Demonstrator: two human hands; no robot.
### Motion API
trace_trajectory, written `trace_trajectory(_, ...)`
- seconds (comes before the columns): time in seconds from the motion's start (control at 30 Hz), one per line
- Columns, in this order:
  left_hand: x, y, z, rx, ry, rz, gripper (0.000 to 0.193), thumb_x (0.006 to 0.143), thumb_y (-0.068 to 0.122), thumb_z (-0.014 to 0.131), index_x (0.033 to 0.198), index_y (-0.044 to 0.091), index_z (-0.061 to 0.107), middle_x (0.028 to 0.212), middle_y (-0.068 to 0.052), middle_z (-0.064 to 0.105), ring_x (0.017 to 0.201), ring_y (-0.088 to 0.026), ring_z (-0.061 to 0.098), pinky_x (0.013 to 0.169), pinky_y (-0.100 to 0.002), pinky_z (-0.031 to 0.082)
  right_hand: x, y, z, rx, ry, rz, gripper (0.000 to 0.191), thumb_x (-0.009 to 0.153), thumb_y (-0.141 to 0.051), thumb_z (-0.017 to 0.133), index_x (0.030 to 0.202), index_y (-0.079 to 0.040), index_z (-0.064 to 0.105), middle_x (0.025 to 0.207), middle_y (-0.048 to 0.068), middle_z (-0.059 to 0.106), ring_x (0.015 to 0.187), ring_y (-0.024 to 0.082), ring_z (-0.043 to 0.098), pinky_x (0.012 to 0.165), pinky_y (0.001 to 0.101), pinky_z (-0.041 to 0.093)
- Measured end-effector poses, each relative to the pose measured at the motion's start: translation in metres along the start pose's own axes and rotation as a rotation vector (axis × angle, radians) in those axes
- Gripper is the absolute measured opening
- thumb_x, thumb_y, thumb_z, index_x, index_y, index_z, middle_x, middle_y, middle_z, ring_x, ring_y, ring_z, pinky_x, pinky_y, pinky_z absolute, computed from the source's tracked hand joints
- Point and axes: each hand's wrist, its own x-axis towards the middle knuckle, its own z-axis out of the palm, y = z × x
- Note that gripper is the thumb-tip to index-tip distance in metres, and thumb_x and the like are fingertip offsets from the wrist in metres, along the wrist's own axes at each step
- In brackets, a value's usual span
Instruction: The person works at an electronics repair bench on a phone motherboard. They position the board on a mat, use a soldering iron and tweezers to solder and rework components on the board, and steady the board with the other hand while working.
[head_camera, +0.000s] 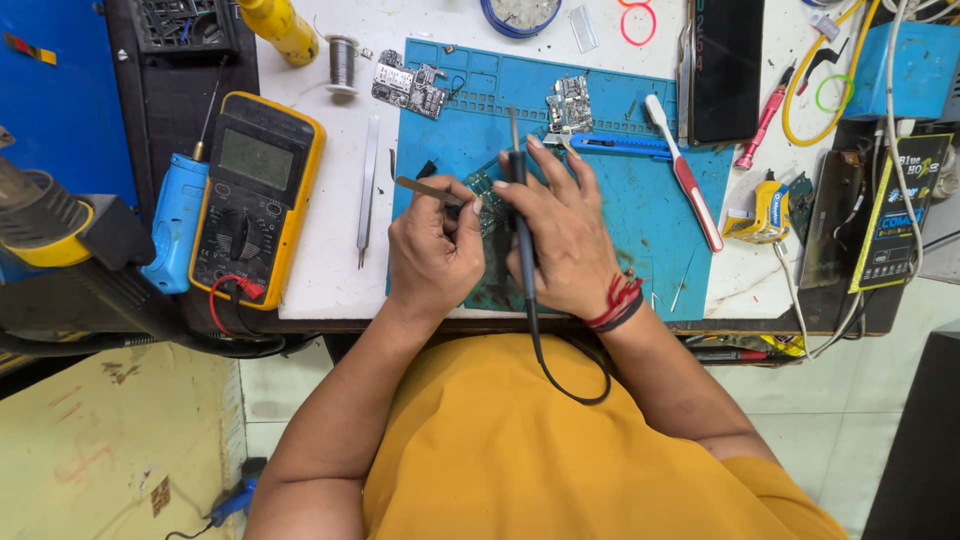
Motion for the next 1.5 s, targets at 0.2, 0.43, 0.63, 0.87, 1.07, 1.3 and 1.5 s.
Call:
trace_trajectory(0.2,0.001,0.002,0.000,-0.009,0.008,0.007,0.015,0.098,-0.002,0.066,0.107,0.003,0.056,0.080,-0.007,0.067,0.063,-0.014,0.071,0.056,-0.028,0.053,0.005,0.003,0.001,-0.038,-0.058,0.041,0.058,0.081,-0.010,0.065,0.137,-0.010,0.052,0.145,0.013,0.063,0.145,0.036,0.049,0.125,0.0619,0.023)
trace_trajectory(0.43,0.000,0.000,0.000,0.018,0.016,0.014,0.014,0.098,-0.003,0.065,0.108,0.002,0.057,0.079,-0.006,0.066,0.063,-0.014,0.072,0.055,-0.028,0.053,0.010,0.002,0.002,-0.065,-0.063,-0.023,0.059,0.082,-0.017,0.067,0.139,-0.008,0.052,0.148,0.017,0.058,0.147,0.042,0.045,0.123,0.0612,0.021)
trace_trajectory(0.63,-0.001,-0.003,0.001,-0.069,0.039,0.024,0.013,0.100,-0.003,0.065,0.108,0.001,0.056,0.082,-0.007,0.066,0.062,-0.010,0.068,0.054,-0.025,0.051,0.014,-0.003,0.001,-0.114,-0.030,0.024,0.057,0.082,-0.021,0.073,0.135,-0.008,0.057,0.137,0.013,0.063,0.135,0.037,0.053,0.123,0.0611,0.022)
trace_trajectory(0.87,-0.003,-0.012,0.000,-0.161,0.121,0.079,0.015,0.104,0.000,0.065,0.114,0.000,0.054,0.084,-0.005,0.068,0.062,-0.003,0.055,0.053,-0.020,0.041,0.008,-0.015,0.003,-0.264,0.094,0.175,0.059,0.087,-0.039,0.084,0.129,-0.005,0.061,0.109,0.014,0.064,0.106,0.035,0.059,0.100,0.0500,0.039)
trace_trajectory(1.07,-0.001,-0.012,0.001,-0.155,0.101,0.078,0.015,0.104,0.000,0.066,0.114,0.000,0.055,0.082,-0.004,0.069,0.062,-0.004,0.057,0.053,-0.020,0.041,-0.003,-0.008,0.006,-0.334,0.262,0.192,0.058,0.096,-0.048,0.075,0.128,-0.003,0.059,0.105,0.012,0.067,0.094,0.030,0.065,0.087,0.0455,0.044)
trace_trajectory(1.3,0.001,-0.004,0.001,-0.029,0.023,0.053,0.015,0.100,0.002,0.068,0.110,0.003,0.058,0.083,-0.006,0.070,0.063,-0.011,0.069,0.055,-0.025,0.052,-0.032,0.003,0.005,0.179,0.378,0.211,0.036,0.107,-0.019,0.071,0.132,0.002,0.057,0.107,0.012,0.072,0.082,0.018,0.070,0.071,0.0292,0.055)
trace_trajectory(1.5,0.002,0.000,0.001,-0.002,0.009,0.032,0.016,0.099,0.003,0.069,0.109,0.004,0.057,0.083,-0.006,0.070,0.065,-0.014,0.073,0.057,-0.026,0.056,-0.046,-0.008,-0.004,0.170,0.313,0.226,0.015,0.088,-0.002,0.076,0.102,0.000,0.071,0.076,0.010,0.070,0.062,0.017,0.066,0.058,0.0294,0.048)
